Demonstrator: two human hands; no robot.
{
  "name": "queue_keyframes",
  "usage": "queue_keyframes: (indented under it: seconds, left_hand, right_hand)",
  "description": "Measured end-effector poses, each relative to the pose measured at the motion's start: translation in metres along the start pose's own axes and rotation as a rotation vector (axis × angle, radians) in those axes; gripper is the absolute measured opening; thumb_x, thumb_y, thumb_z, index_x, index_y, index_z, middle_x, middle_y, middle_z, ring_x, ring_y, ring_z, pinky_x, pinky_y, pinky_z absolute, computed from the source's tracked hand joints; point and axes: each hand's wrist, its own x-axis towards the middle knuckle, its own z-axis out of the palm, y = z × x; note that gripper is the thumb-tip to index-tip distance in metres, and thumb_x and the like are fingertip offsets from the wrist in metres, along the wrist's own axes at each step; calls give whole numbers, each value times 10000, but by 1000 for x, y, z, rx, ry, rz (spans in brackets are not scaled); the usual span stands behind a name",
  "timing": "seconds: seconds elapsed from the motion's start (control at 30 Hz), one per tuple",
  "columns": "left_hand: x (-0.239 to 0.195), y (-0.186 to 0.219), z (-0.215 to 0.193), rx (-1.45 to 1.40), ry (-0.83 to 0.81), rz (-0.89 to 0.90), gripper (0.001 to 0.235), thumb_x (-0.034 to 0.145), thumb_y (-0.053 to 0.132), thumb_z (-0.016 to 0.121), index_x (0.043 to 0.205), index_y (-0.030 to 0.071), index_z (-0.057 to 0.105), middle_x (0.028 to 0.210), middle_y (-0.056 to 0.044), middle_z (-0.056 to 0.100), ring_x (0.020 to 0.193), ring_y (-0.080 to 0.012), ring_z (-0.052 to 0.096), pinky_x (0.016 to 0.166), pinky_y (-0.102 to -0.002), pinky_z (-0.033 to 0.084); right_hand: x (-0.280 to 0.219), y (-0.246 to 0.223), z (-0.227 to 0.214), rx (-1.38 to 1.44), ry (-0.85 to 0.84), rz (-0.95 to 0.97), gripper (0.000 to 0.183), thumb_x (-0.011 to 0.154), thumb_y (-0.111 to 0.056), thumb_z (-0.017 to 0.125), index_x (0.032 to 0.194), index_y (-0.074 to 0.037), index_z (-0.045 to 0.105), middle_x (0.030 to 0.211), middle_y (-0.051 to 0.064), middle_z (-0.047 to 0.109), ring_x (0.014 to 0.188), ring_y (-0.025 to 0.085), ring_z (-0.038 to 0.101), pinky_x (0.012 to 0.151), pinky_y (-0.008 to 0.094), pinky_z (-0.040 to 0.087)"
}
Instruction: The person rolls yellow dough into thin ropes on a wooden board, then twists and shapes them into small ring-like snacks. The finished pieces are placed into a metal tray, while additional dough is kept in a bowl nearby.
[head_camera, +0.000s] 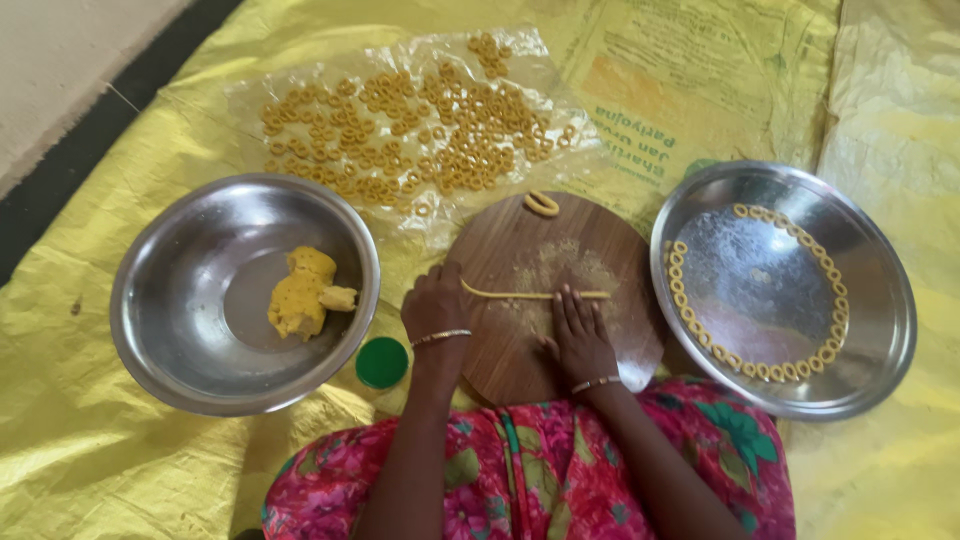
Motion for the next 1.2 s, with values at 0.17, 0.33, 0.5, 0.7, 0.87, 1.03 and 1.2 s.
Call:
queue_keyframes:
  seconds: [0.17,0.33,0.5,0.7,0.87,1.03,1.2]
  left_hand:
    - [-2,1,5,45,26,30,247,815,132,731,1053,98,671,982,-105,709,912,-317,680,755,-454,543]
    - [-5,-2,10,76,26,28,231,828,113,720,1053,100,672,972,-100,712,905,-309,686,756,-443,547]
    - [-2,5,11,79,9,37,247,802,128,749,1031,84,671,962,-104,711,906,-307,688,745,-440,549]
    - [-6,9,12,44,-13,41,338,786,234,803,1043,65,665,945,-126,702,889,-325,680,735,-455,546]
    - [-4,3,21,139,18,72,264,821,146,775,1060,111,669,1001,-82,711,930,-291,692,763,-428,559]
    - [-4,6,23,52,2,74,342,752,230,812,1023,81,665,957,-120,702,898,-326,682,736,-458,548]
    - [-6,5,16,89,26,79,298,792,160,793,1059,112,671,979,-85,713,921,-297,690,756,-436,555]
  right_hand:
    - [49,18,5,-49,-10,12,776,1032,-548,377,1618,-70,201,1705,111,188,1565,264,192,1256,483,135]
    - [46,20,0,-27,-45,22,792,1027,-541,386,1628,-61,197,1712,121,193,1562,267,189,1255,477,133]
    - [0,13,-9,-43,-26,6,826,980,-584,386,1604,-82,185,1689,93,193,1565,237,169,1262,480,103]
    - [52,26,-3,2,-7,40,832,1000,-600,358,1622,-71,196,1704,97,169,1561,246,155,1253,467,88]
    - [17,27,-3,-60,-47,24,815,1014,-604,345,1616,-72,206,1701,101,187,1569,248,173,1268,467,87]
    - [9,30,0,-20,-7,21,795,1007,-599,327,1611,-95,213,1691,74,215,1558,229,192,1253,478,86]
    - [56,43,0,-49,-52,30,817,1024,-626,314,1620,-80,192,1709,93,187,1561,246,166,1258,483,68]
